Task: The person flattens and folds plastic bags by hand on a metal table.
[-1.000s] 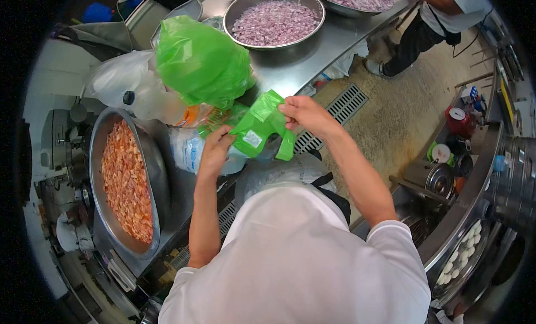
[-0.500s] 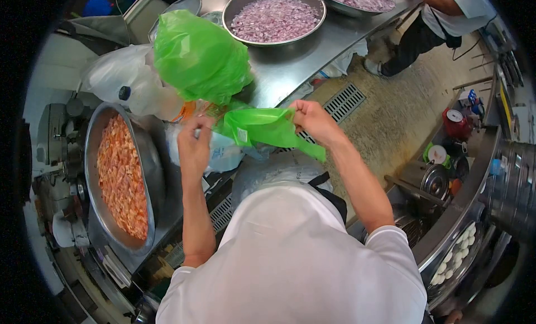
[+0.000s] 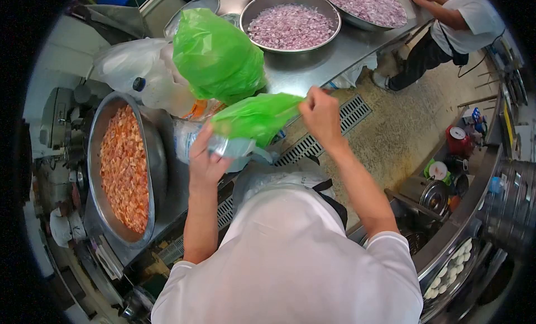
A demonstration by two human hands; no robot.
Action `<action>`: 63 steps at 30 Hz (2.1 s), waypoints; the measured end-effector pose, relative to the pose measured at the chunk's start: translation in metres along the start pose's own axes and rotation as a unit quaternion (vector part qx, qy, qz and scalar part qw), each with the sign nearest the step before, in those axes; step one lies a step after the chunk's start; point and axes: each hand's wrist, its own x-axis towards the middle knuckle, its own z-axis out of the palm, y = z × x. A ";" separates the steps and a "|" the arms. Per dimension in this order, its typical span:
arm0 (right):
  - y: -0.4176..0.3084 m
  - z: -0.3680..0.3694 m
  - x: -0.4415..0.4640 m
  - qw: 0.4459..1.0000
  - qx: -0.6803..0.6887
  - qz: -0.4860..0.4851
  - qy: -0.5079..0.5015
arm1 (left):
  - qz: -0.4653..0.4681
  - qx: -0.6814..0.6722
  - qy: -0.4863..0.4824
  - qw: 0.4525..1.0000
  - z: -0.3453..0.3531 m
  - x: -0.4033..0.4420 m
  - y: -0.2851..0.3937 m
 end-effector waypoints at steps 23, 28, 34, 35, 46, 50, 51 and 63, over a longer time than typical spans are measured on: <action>-0.025 0.067 0.211 0.885 0.043 -0.400 -0.236 | 0.262 0.566 0.131 0.771 -0.046 0.147 0.046; -0.068 0.017 0.158 0.912 0.071 -0.397 -0.080 | 0.407 0.469 0.166 0.766 -0.024 0.130 0.062; -0.055 0.047 0.114 0.902 0.058 -0.428 -0.005 | 0.397 0.550 0.157 0.718 -0.033 0.121 0.018; -0.044 0.055 0.111 0.905 0.049 -0.422 0.002 | 0.349 0.577 0.177 0.717 -0.046 0.129 0.017; -0.065 0.067 0.194 0.945 0.205 -0.248 0.057 | 0.290 0.529 0.197 0.773 -0.038 0.139 0.018; -0.038 0.105 0.221 0.930 0.345 -0.074 -0.102 | 0.234 0.473 0.186 0.829 -0.030 0.144 0.024; -0.033 0.108 0.210 0.915 0.377 0.000 -0.140 | 0.238 0.472 0.184 0.829 -0.035 0.144 0.019; -0.072 0.070 0.212 0.908 0.382 -0.069 -0.156 | 0.315 0.437 0.181 0.823 -0.030 0.126 0.007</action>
